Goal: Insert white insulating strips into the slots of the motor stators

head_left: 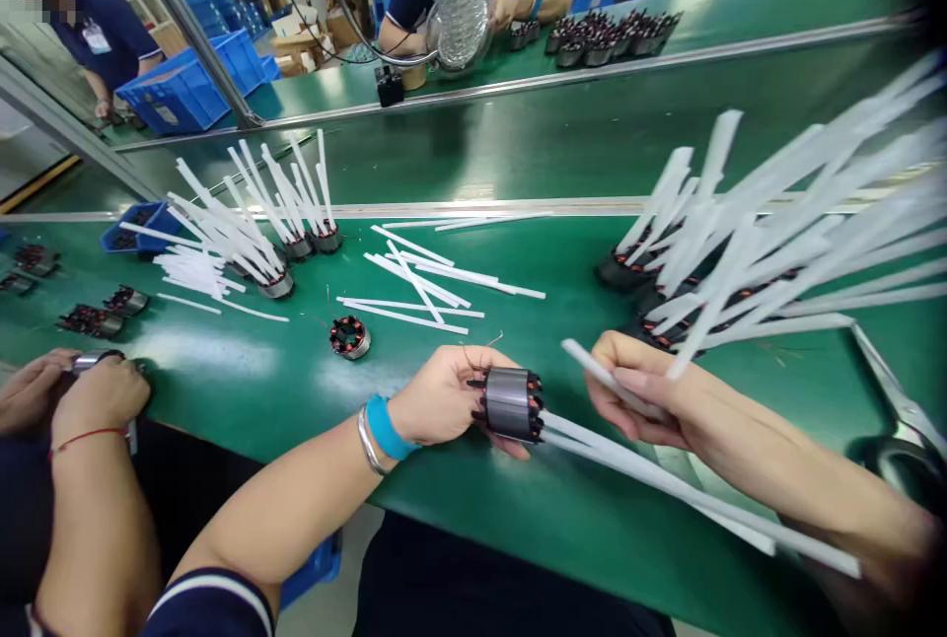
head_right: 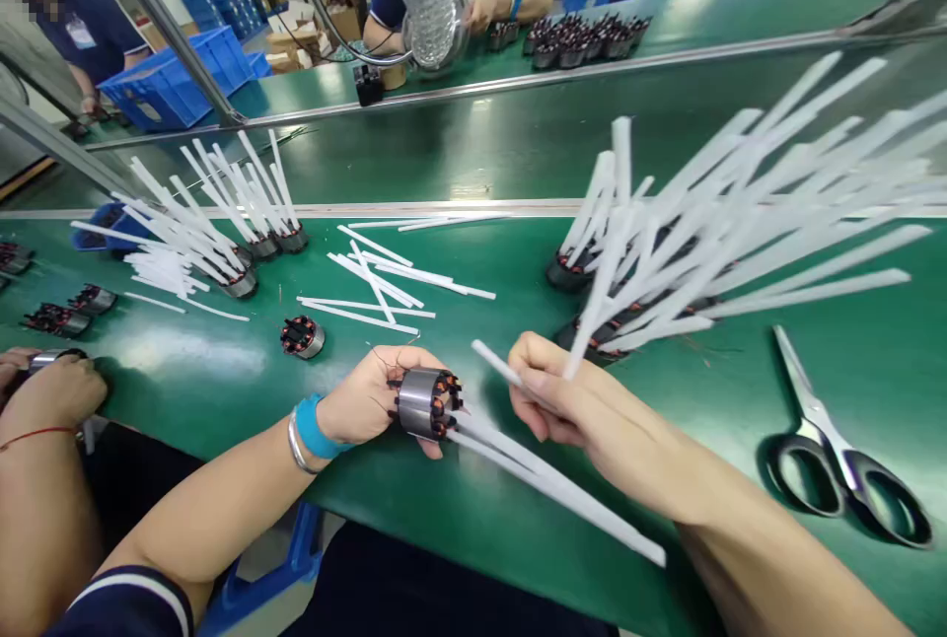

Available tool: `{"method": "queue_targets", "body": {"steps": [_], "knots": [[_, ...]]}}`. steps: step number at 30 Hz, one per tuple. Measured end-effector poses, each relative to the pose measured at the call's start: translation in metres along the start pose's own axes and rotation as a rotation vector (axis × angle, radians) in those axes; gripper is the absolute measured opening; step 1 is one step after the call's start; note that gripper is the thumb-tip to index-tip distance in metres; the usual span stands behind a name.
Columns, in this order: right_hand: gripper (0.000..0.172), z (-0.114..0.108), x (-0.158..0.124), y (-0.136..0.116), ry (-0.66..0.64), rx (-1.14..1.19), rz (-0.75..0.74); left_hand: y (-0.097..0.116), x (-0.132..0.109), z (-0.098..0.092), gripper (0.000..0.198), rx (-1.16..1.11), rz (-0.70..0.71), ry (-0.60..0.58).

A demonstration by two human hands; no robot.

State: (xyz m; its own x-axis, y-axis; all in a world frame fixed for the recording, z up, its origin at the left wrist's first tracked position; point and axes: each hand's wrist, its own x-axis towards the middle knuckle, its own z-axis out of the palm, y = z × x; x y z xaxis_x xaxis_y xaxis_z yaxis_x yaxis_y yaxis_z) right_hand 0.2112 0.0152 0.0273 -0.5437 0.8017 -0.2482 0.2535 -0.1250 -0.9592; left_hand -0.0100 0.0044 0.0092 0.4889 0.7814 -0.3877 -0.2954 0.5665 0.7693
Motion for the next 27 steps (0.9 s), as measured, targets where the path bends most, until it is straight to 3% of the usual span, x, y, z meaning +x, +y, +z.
{"method": "queue_targets", "body": {"steps": [5,10,16,21,27], "knots": [[0.038,-0.001,0.000,0.000,-0.023,-0.131,-0.107,-0.001,0.001,0.001,0.044,0.065,-0.009,0.059],[0.039,-0.006,0.003,0.007,0.205,-0.154,-0.111,-0.002,0.004,0.000,0.043,0.115,-0.045,0.002],[0.042,-0.008,0.005,0.004,0.438,-0.261,-0.126,-0.001,0.005,-0.007,0.045,0.011,-0.088,-0.083],[0.043,0.017,0.012,0.004,0.326,-0.092,-0.113,-0.001,0.002,-0.005,0.052,0.053,-0.060,-0.072],[0.046,0.032,0.023,0.014,0.289,0.150,-0.071,-0.004,0.002,0.002,0.059,0.226,0.041,0.087]]}}
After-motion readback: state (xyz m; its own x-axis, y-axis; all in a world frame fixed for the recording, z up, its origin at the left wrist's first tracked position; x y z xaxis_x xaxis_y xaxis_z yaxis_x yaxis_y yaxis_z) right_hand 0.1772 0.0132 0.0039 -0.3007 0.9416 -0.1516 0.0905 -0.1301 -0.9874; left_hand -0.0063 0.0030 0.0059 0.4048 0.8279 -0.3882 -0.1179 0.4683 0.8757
